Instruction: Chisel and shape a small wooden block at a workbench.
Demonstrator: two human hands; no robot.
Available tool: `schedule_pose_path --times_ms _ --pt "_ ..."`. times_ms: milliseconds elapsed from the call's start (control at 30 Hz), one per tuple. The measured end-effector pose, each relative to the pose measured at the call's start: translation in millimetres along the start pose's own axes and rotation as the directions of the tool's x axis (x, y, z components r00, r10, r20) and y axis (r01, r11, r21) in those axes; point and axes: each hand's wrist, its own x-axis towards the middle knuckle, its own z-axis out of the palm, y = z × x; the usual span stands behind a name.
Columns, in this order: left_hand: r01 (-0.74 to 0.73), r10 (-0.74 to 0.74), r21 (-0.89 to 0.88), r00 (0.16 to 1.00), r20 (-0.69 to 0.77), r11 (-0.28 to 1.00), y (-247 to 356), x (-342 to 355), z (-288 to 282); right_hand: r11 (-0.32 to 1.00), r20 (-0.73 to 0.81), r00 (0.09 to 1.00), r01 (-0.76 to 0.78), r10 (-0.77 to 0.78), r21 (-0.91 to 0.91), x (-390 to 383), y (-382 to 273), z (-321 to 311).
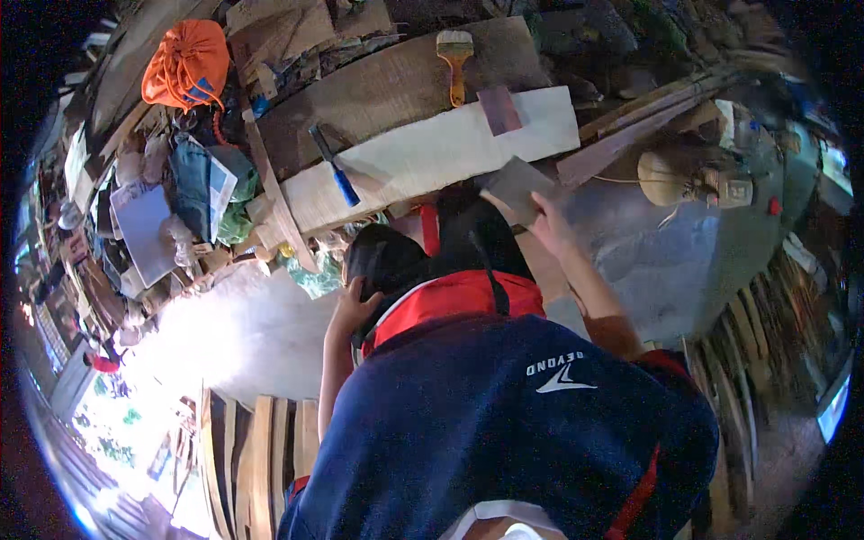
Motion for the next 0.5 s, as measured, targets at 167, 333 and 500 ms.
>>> schedule_pose_path --times_ms 167,333,500 --pt "0.140 -0.133 0.184 0.990 -0.050 0.973 86.8 -23.4 -19.3 0.923 0.243 0.903 -0.380 0.354 0.069 19.2 -12.6 39.8" --pt "-0.339 0.485 0.460 0.839 -0.248 0.821 140.3 3.3 -3.9 0.921 0.151 0.922 -0.319 0.356 -0.223 15.2 -25.1 32.6" --pt "-0.277 0.267 -0.588 0.958 -0.106 0.760 204.0 48.5 23.0 0.918 0.165 0.905 -0.372 0.392 -0.140 -3.7 -66.2 38.1"
